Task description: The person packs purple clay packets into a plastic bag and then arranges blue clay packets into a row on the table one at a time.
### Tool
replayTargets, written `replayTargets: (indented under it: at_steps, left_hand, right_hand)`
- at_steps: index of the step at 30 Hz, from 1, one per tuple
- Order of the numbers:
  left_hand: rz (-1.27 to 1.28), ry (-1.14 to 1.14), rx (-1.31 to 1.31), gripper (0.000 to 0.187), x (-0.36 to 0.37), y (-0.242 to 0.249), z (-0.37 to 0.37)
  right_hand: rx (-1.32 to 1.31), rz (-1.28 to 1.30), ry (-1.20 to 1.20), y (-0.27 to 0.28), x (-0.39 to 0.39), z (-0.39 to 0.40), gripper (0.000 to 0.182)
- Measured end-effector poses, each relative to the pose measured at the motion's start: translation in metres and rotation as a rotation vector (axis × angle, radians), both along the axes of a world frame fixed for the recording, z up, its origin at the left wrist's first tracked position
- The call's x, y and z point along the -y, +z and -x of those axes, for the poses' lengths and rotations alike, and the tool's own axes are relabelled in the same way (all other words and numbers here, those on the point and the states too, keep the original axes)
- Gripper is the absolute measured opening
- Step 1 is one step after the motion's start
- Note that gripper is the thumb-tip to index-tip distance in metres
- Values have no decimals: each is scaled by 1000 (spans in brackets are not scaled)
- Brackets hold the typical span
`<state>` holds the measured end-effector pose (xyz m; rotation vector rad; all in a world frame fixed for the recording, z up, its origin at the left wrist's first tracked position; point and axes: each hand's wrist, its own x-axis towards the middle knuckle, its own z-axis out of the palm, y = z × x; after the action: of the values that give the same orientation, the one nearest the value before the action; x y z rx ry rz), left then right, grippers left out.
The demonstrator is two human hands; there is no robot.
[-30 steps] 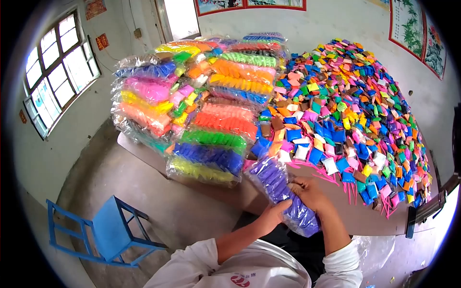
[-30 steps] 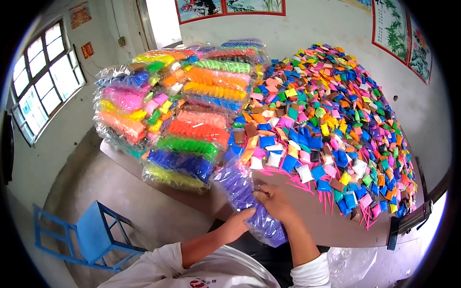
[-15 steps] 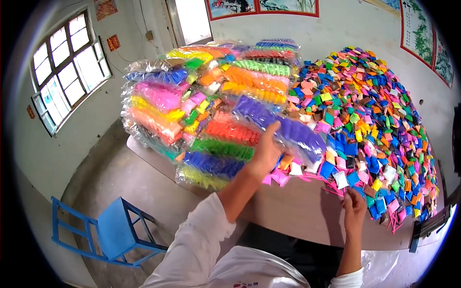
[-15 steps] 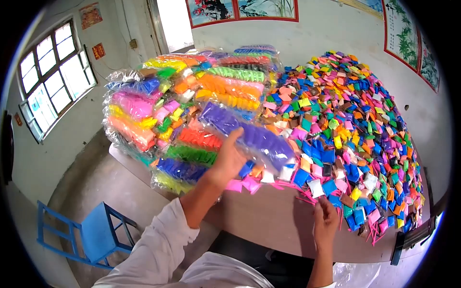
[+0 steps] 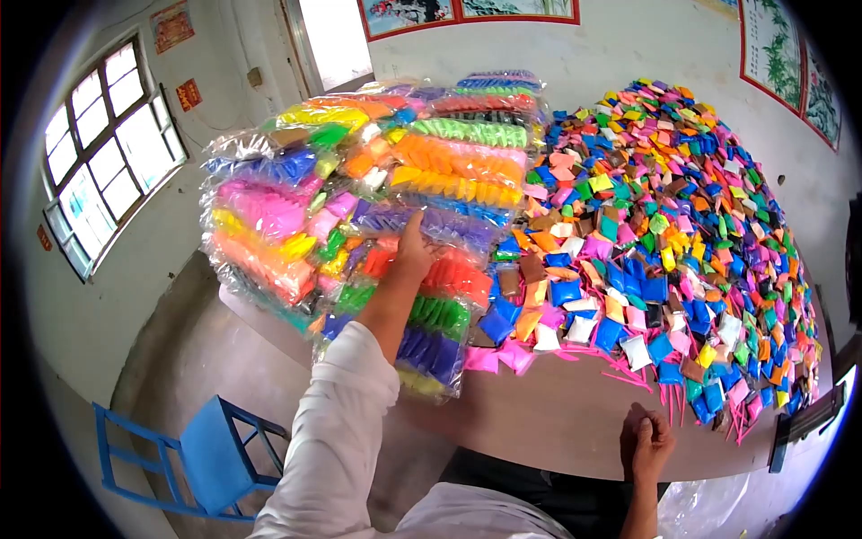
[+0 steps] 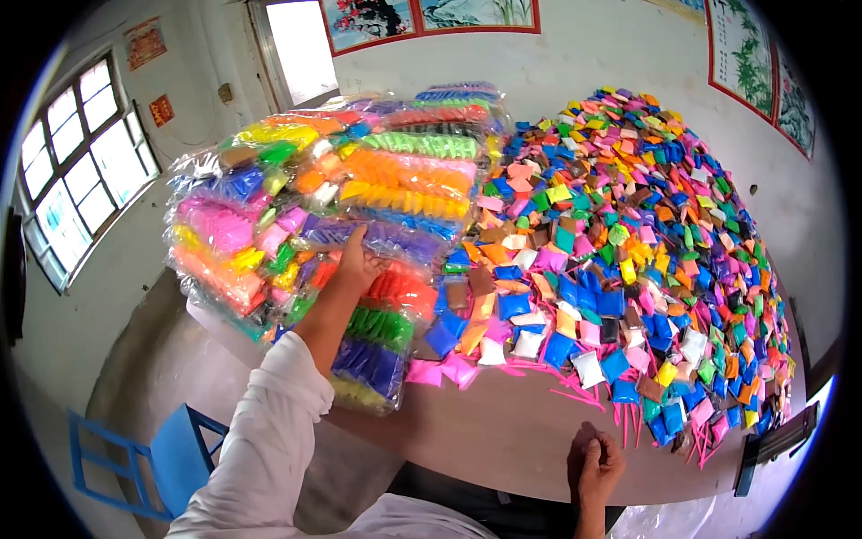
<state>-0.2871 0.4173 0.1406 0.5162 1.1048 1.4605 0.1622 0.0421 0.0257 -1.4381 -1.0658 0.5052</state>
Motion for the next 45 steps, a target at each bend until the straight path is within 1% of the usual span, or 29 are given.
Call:
replayTargets:
  at_steps: [3, 6, 10, 12, 16, 18, 19, 20, 22, 24, 25, 27, 28, 29, 31, 32, 34, 35, 37, 39, 41, 43, 44, 45]
  left_hand:
    - [-44, -48, 38, 54, -3, -16, 2]
    - [-81, -109, 19, 57, 4, -13, -2]
    - [-15, -129, -70, 59, 1, -15, -1]
    - [60, -145, -104, 60, 2, -17, -5]
    - [115, -163, -97, 61, -2, -14, -1]
    - [116, -150, -70, 72, -4, -14, 5]
    - [48, -145, -108, 85, -1, -12, 5]
    - [-12, -149, -142, 98, 4, -13, 5]
    - [25, -224, -68, 113, 0, -17, 22]
    - [150, -32, 12, 114, 14, 3, 15]
    - [158, -44, 8, 114, 18, 5, 19]
    - [120, -64, -16, 109, 30, 8, 23]
    - [42, -103, -101, 93, 44, 14, 19]
    - [43, -110, -101, 93, 51, 13, 16]
    - [-27, -115, -312, 73, 60, 11, 12]
    - [-26, -124, -313, 73, 64, 10, 10]
    - [-19, -131, -380, 48, 70, 13, 3]
    - [-23, -139, -378, 48, 71, 16, 0]
    - [-7, -141, -515, 33, 69, 22, -9]
    - [8, -178, -524, 31, 55, 19, -8]
    - [24, -211, -534, 30, 36, 8, -3]
    - [77, -212, -401, 33, 18, -8, 2]
    - [72, -224, -402, 33, 10, -15, 1]
    - [81, -173, -400, 35, 7, -18, -5]
  right_hand:
    - [-60, 13, -27, 3, 3, 2, 15]
    - [-83, 8, -57, -3, 4, 2, 14]
    - [-113, -24, -11, -5, 3, -2, 14]
    - [-111, -1, -24, -5, 3, -2, 15]
    - [-108, 19, -52, -4, 5, 0, 15]
    - [-80, 83, -55, 2, 5, 2, 15]
    - [-77, 91, -88, 1, 5, 2, 15]
    - [-77, 67, -68, -2, 4, 2, 15]
    - [-81, 54, -54, -3, 6, 1, 16]
    - [-125, 49, -58, 2, 5, 4, 17]
    - [-128, 57, -71, 1, 6, 4, 17]
    - [-129, 37, -43, -3, 5, 1, 16]
    - [-116, 46, -38, -2, 6, 1, 17]
    - [-116, 47, -45, 0, 6, 1, 17]
    - [-160, 48, -37, 0, 7, 2, 19]
    - [-137, 45, -31, -4, 7, 0, 18]
    - [-105, 50, -44, -8, 7, -1, 18]
    - [-74, 51, -49, -8, 6, -1, 17]
    - [-84, 31, -66, -6, 6, 0, 16]
    - [-32, 41, -58, -5, 6, 0, 16]
    - [-45, 27, -76, -6, 5, 1, 16]
    - [1, 20, -58, -5, 6, 1, 17]
    - [1, 18, -71, -2, 5, 2, 17]
    - [31, 20, -61, 2, 5, 2, 17]
